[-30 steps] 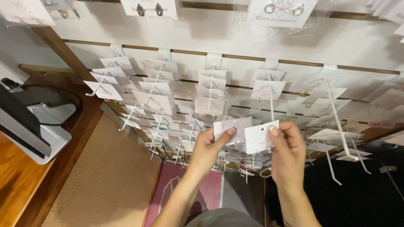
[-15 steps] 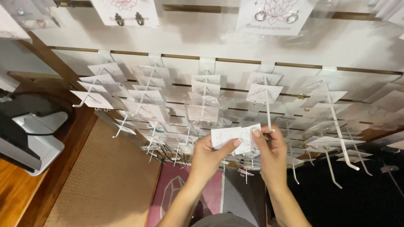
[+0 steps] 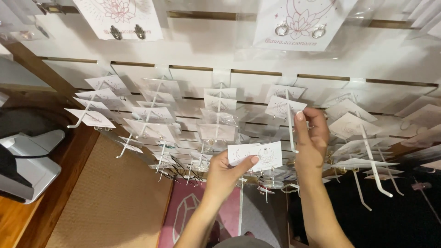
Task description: The person is browsing through and organizing earring cards on a display rack, picking them up to inspect and holding several in one hand.
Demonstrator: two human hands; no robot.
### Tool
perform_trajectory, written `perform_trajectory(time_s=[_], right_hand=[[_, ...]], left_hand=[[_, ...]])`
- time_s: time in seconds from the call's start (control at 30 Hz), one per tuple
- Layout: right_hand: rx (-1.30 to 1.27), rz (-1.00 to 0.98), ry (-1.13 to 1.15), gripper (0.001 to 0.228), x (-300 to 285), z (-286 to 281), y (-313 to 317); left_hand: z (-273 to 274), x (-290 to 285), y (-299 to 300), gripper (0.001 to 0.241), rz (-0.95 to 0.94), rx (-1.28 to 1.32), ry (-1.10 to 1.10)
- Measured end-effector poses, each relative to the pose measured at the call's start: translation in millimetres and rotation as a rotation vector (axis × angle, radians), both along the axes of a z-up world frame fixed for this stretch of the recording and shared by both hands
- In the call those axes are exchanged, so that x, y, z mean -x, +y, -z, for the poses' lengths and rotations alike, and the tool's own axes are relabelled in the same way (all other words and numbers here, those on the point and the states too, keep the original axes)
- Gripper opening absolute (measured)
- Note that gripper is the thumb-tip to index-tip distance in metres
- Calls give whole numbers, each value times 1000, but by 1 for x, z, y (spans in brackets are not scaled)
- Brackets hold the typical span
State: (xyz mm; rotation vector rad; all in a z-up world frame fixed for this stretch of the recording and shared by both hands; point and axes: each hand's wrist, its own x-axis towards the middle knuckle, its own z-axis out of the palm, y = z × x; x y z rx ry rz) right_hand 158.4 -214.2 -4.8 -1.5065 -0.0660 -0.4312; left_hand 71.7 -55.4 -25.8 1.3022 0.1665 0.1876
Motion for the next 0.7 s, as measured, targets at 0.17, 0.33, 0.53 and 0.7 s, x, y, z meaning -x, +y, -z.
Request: perform_trajectory(time_s=[0.17, 0.33, 0.53, 0.7], right_hand=[[11, 5, -18, 12, 5, 8, 0], [52, 15, -91, 11, 12, 21, -10], [163, -31, -183, 9, 38, 27, -16], [165, -8, -167, 13, 59, 28, -22]], left_hand=[[3, -4, -2, 34, 9, 0, 12], [6, -5, 0, 32, -3, 7, -2], [-6, 7, 3, 33, -27, 25, 1], [-18, 21, 9, 10, 99, -137, 103]])
